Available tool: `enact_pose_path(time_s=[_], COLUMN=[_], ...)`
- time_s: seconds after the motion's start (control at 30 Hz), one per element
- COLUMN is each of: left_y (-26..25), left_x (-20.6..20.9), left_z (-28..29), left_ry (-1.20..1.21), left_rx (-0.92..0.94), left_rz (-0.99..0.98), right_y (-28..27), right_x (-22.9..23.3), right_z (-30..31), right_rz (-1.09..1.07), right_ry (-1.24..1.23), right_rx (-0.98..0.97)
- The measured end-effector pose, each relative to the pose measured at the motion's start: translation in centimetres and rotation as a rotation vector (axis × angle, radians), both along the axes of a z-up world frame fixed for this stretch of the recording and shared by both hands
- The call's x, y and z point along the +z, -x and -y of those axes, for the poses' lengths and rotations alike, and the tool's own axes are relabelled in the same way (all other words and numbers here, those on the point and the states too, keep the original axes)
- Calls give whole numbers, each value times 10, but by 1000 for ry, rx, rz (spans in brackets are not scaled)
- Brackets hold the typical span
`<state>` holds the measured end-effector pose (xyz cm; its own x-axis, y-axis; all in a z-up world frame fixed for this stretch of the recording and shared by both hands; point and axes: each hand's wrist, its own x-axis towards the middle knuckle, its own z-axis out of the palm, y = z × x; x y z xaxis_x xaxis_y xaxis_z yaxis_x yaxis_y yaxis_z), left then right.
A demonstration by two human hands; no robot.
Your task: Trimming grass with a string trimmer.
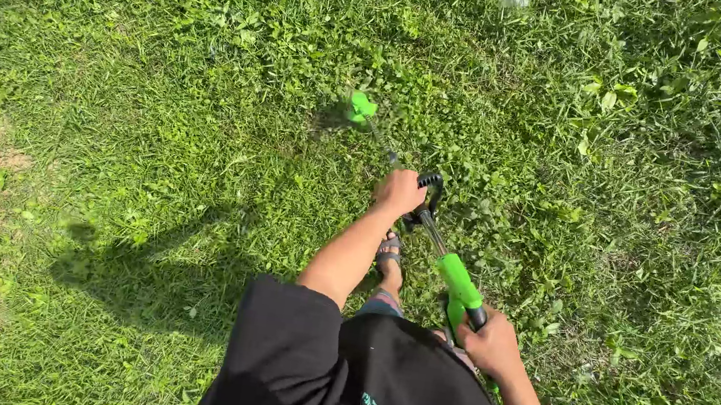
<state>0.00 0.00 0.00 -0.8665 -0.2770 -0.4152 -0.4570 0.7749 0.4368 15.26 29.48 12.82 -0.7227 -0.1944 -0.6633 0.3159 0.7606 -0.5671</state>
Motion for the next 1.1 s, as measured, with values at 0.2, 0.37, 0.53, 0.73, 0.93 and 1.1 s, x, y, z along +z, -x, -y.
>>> enact_pose_path(time_s=[0.2,0.37,0.53,0.73,0.93,1.1], left_y=[69,110,138,147,147,186], left_x=[-21,-23,-20,-7,-15,-19], left_z=[-30,-47,-36,33,114,145], left_ry=[-187,-272,-341,-262,-65,-47], left_rx=[-113,-237,-284,-153,-21,93], left_rz=[10,-12,23,21,-9,-3], right_y=[15,34,52,89,141,212], right_x=[27,70,55,17,6,-3], right_z=[24,58,72,93,131,138], right_rz=[-66,-22,-52,-65,-100,-30], right_ry=[-177,-272,-279,-152,46,49], right_rx=[-126,-159,-179,-154,-8,76])
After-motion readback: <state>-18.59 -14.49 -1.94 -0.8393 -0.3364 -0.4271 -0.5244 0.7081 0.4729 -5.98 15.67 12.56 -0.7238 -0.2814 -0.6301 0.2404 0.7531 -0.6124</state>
